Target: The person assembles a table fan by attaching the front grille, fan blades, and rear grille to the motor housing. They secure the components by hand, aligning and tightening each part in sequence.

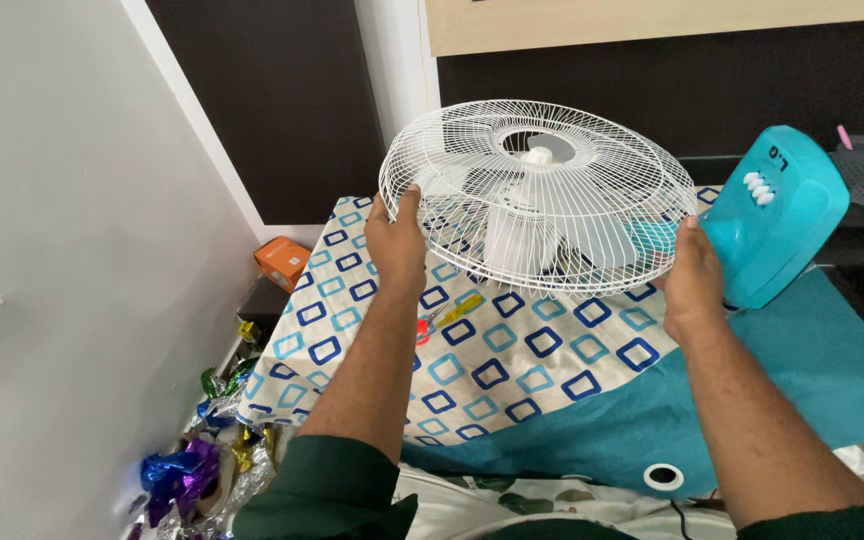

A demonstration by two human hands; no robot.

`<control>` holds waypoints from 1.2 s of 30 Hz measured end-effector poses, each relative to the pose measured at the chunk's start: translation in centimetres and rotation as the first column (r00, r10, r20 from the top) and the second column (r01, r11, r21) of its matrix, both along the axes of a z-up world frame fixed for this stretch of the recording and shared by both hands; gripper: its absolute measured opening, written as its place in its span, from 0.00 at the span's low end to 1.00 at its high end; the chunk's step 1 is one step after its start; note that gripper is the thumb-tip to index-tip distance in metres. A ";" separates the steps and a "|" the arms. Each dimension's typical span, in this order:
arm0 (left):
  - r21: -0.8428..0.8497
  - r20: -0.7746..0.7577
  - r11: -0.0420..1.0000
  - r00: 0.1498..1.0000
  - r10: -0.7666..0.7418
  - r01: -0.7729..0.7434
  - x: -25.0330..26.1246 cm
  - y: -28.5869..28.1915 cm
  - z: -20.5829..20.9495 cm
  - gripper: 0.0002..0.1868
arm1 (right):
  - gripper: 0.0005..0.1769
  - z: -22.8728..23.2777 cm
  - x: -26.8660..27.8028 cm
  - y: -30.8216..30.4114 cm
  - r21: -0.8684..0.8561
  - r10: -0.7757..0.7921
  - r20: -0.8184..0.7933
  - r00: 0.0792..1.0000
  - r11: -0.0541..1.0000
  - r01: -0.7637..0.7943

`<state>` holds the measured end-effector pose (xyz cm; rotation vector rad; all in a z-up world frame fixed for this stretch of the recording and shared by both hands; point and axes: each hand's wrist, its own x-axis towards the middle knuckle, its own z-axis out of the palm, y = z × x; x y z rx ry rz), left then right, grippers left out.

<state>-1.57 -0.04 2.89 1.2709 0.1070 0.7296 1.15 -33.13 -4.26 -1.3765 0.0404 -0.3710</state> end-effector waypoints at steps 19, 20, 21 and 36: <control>0.082 -0.052 0.982 0.985 -0.166 0.170 2.1 2.5 -1.5 0.47 | 0.41 1.0 1.8 -1.1 0.034 0.083 0.181 0.980 0.995 -0.091; 0.086 -0.036 0.980 0.984 -0.174 0.177 2.1 2.5 -1.5 0.46 | 0.41 0.9 1.9 -1.0 0.013 0.083 0.194 0.978 0.996 -0.088; 0.082 -0.039 0.981 0.984 -0.172 0.174 2.1 2.5 -1.5 0.46 | 0.42 0.9 1.9 -1.0 -0.007 0.083 0.206 0.975 0.996 -0.084; 0.155 -0.060 0.971 0.983 -0.176 0.183 2.4 2.1 -0.1 0.45 | 0.42 1.9 1.9 -0.8 0.059 0.084 0.192 0.978 0.994 -0.097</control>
